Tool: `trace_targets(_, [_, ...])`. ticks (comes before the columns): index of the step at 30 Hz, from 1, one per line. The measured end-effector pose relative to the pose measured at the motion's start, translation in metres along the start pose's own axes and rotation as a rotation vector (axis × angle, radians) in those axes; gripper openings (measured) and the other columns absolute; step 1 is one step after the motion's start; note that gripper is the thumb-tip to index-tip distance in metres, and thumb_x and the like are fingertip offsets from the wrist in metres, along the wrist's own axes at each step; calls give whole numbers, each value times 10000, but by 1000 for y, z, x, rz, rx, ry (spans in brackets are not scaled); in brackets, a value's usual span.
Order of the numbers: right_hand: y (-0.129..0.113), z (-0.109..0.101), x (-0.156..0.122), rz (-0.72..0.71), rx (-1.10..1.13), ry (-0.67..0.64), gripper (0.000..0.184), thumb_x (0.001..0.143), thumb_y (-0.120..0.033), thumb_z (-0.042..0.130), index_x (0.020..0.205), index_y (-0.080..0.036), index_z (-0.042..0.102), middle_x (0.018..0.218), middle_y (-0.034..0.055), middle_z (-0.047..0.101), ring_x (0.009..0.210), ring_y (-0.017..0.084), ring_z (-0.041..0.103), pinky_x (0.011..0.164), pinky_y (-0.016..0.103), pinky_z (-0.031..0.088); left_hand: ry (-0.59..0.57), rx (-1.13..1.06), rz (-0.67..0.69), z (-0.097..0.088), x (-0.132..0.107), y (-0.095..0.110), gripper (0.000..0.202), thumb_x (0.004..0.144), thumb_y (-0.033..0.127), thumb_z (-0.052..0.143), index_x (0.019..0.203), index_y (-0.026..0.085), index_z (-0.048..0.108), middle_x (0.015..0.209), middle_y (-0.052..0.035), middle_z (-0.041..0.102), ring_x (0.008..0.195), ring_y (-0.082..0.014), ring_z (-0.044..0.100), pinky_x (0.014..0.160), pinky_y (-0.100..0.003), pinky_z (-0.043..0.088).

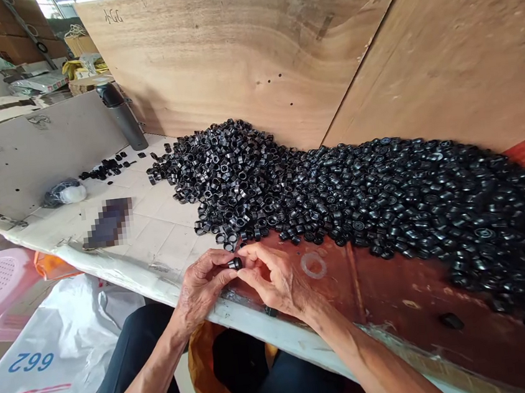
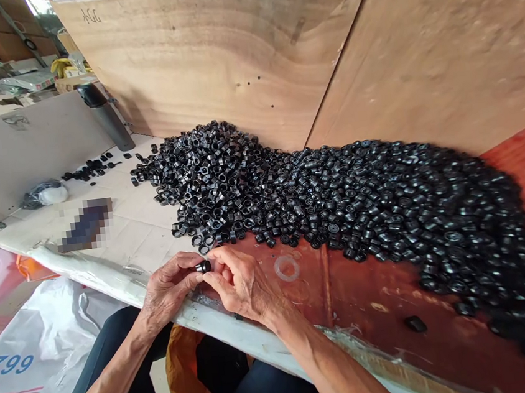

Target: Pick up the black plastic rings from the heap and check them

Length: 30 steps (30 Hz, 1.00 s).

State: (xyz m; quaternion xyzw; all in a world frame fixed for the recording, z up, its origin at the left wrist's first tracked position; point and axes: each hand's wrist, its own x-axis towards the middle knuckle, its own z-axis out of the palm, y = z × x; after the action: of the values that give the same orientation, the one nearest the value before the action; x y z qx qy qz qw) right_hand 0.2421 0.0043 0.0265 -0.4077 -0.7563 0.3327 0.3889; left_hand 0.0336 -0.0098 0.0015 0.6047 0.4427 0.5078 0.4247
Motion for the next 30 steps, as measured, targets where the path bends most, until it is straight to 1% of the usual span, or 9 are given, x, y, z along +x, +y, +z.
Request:
trace_targets(8, [-6, 1, 1, -16, 7, 38, 79, 957, -208, 582, 984, -226, 654, 864, 22, 677, 767, 169, 645, 726, 273, 523, -68, -33, -16, -2, 2, -7, 197, 917, 343, 803, 1073, 227, 774, 1107, -67, 754, 1041, -219, 732, 943, -337, 608])
trace_targets(10, [-11, 5, 1, 86, 31, 39, 61, 932, -190, 587, 935, -224, 638, 777, -1, 657, 694, 156, 628, 667, 261, 510, -81, -15, 12, -1, 2, -7, 177, 925, 331, 792, 1063, 221, 768, 1113, -72, 762, 1035, -222, 745, 942, -348, 616])
trace_targets(14, [-21, 19, -1, 441, 245, 28, 40, 897, -193, 612, 924, -222, 607, 618, -55, 602, 513, 127, 576, 483, 217, 442, -90, 113, 128, -1, 1, -9, 118, 953, 284, 746, 1061, 235, 749, 1134, -63, 774, 1010, -203, 760, 927, -335, 616])
trace_targets(16, [-23, 23, -3, 524, 294, 39, 33, 917, -224, 608, 947, -212, 614, 596, -60, 598, 484, 126, 578, 455, 209, 427, -108, 174, 171, -1, 1, -6, 109, 968, 266, 711, 1071, 238, 735, 1144, -62, 774, 1033, -204, 757, 925, -330, 608])
trace_targets(20, [-10, 1, -9, 402, -94, 79, 189, 920, -299, 678, 762, -208, 628, 623, -17, 632, 558, 144, 597, 532, 241, 418, -323, 346, 109, 1, 4, 6, 69, 952, 260, 682, 914, 215, 720, 945, -30, 763, 859, -184, 726, 794, -297, 573])
trace_targets(22, [3, -20, -9, 309, -387, 202, 152, 931, -254, 661, 787, -208, 647, 710, 17, 668, 652, 170, 623, 636, 275, 458, -373, 416, 37, 6, 10, 10, 212, 941, 324, 696, 768, 204, 677, 773, -4, 713, 703, -163, 667, 670, -274, 524])
trace_targets(24, [19, -38, -8, 243, -612, 242, 124, 939, -140, 588, 944, -204, 694, 927, 68, 720, 763, 187, 654, 693, 288, 474, -277, 449, -31, 14, 17, 8, 285, 944, 394, 695, 737, 202, 652, 671, 15, 651, 605, -151, 613, 590, -264, 483])
trace_targets(26, [33, -48, -4, 221, -745, 181, 197, 924, -119, 618, 1075, -206, 711, 1016, 92, 717, 776, 194, 658, 671, 287, 467, -118, 486, -39, 24, 25, 3, 162, 923, 353, 715, 865, 205, 685, 688, 25, 637, 591, -152, 607, 591, -267, 494])
trace_targets(30, [49, -40, 1, 239, -840, 90, 98, 984, -188, 615, 987, -192, 713, 1035, 107, 690, 762, 201, 660, 645, 298, 464, -24, 635, 45, 40, 34, -8, 201, 847, 197, 778, 1039, 229, 727, 879, -16, 688, 710, -184, 669, 717, -309, 545])
